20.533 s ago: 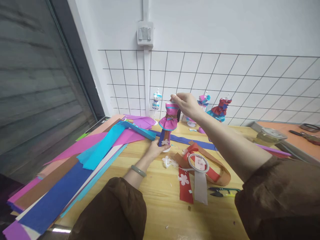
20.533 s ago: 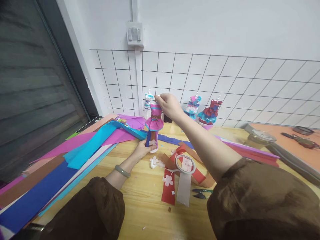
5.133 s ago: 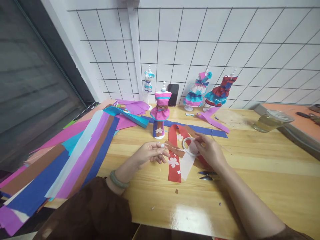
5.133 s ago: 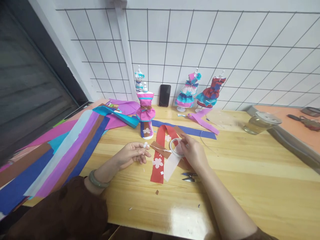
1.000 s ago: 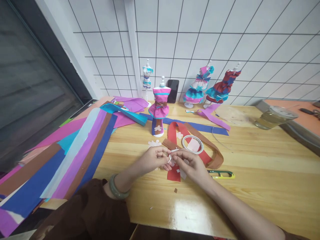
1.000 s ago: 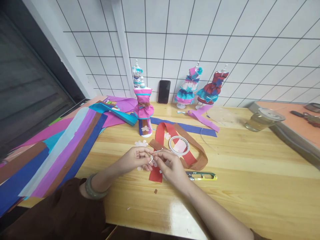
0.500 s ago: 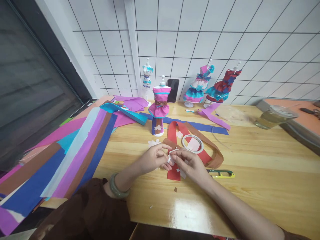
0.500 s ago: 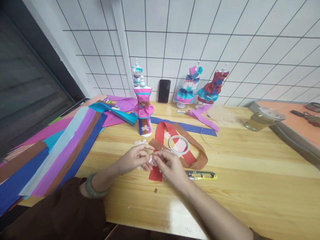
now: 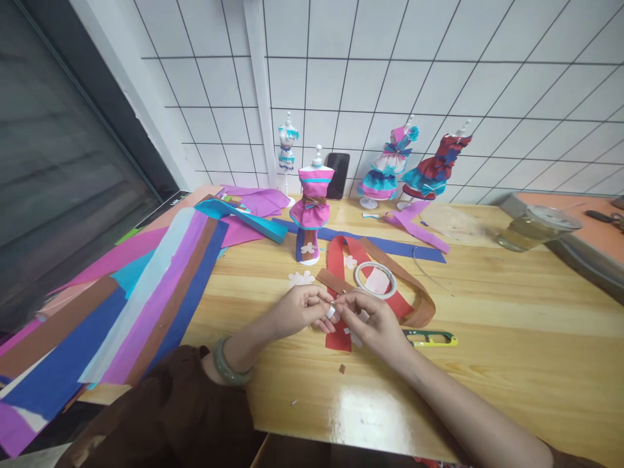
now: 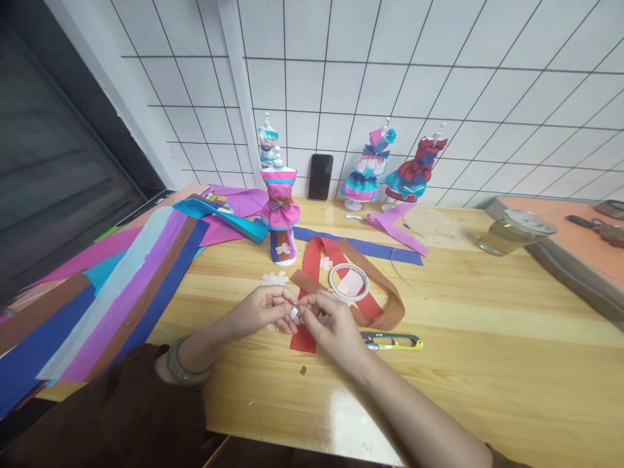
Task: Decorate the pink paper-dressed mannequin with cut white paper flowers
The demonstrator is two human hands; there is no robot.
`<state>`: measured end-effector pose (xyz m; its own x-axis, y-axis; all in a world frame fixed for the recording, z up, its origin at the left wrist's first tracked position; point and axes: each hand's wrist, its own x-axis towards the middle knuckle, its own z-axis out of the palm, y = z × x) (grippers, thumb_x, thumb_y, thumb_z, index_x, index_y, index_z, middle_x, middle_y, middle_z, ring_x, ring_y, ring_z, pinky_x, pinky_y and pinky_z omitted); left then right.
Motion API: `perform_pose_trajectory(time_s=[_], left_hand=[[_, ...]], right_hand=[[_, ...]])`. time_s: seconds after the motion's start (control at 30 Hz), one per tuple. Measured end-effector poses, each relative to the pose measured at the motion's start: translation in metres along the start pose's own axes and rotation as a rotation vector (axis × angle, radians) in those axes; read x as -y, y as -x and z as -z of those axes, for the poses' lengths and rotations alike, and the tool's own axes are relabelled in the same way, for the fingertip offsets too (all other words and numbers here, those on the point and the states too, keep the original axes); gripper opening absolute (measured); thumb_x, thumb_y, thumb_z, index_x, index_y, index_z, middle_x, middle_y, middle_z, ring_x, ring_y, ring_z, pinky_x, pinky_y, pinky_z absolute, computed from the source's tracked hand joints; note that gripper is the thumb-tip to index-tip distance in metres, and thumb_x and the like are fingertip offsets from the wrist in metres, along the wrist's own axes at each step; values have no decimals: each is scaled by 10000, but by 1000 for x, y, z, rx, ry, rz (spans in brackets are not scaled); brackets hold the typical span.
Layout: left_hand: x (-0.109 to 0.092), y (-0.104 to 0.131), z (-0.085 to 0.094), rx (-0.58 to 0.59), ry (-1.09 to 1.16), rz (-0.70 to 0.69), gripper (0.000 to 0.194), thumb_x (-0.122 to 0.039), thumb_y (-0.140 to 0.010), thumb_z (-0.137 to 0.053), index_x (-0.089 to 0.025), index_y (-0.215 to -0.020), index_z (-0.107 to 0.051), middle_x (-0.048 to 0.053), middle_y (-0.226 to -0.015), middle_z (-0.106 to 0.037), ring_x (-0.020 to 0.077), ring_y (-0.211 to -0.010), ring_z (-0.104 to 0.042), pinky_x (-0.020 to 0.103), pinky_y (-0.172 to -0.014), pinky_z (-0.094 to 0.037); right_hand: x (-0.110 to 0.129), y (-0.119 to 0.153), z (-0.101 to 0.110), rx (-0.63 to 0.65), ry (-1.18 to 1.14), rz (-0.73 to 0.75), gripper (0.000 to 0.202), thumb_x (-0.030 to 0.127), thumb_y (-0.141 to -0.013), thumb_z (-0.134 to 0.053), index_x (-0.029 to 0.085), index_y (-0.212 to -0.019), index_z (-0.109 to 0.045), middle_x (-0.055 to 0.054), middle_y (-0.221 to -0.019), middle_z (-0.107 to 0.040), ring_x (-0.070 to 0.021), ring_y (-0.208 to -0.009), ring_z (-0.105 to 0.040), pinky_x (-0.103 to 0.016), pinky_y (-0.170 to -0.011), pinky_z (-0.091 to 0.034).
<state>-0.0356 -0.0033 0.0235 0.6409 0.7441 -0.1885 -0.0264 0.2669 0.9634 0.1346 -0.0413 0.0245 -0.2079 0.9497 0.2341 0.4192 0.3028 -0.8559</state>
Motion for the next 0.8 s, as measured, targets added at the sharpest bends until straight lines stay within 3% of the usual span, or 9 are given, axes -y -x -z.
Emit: perform_pose_trajectory(time_s=[0.27,0.53,0.67,0.8], left_hand=[[0,0,0,15,-47,27,296,-405,-743,-580,-121,-812,-537,60,-656,-635,172,-588,-652,254,-536,-521],[4,-2,6,22,-2,30,294,-404,-752,-566,-131,-858,-537,62,-640,-647,189,-577,-657,275,-530,-527],[6,-3,9,2,33,9,264,-350,-755,-568,-128,-896,-542,66,-650,-658,194,-588,-661,278,-536,-528],[6,-2,8,-47,62,-54,239,-306,-761,-559,-122,-914,-548,67,-650,-664,192,-582,-661,292,-549,-533]], right_hand=[[-2,0,0,-31,20,-46,197,317,-821,-527,165,-811,-653,-27,-658,-614,-137,-610,-536,-260,-593,-431],[0,-2,6,16,-38,-51,274,343,-850,-486,165,-943,-673,-67,-836,-666,-178,-799,-592,-298,-724,-454],[0,-5,18,-25,89,-108,339,368,-858,-454,146,-1043,-631,-77,-858,-668,-185,-785,-593,-291,-671,-463],[5,-6,42,29,294,-81,311,359,-867,-427,169,-988,-641,-71,-886,-674,-182,-791,-597,-272,-656,-462]])
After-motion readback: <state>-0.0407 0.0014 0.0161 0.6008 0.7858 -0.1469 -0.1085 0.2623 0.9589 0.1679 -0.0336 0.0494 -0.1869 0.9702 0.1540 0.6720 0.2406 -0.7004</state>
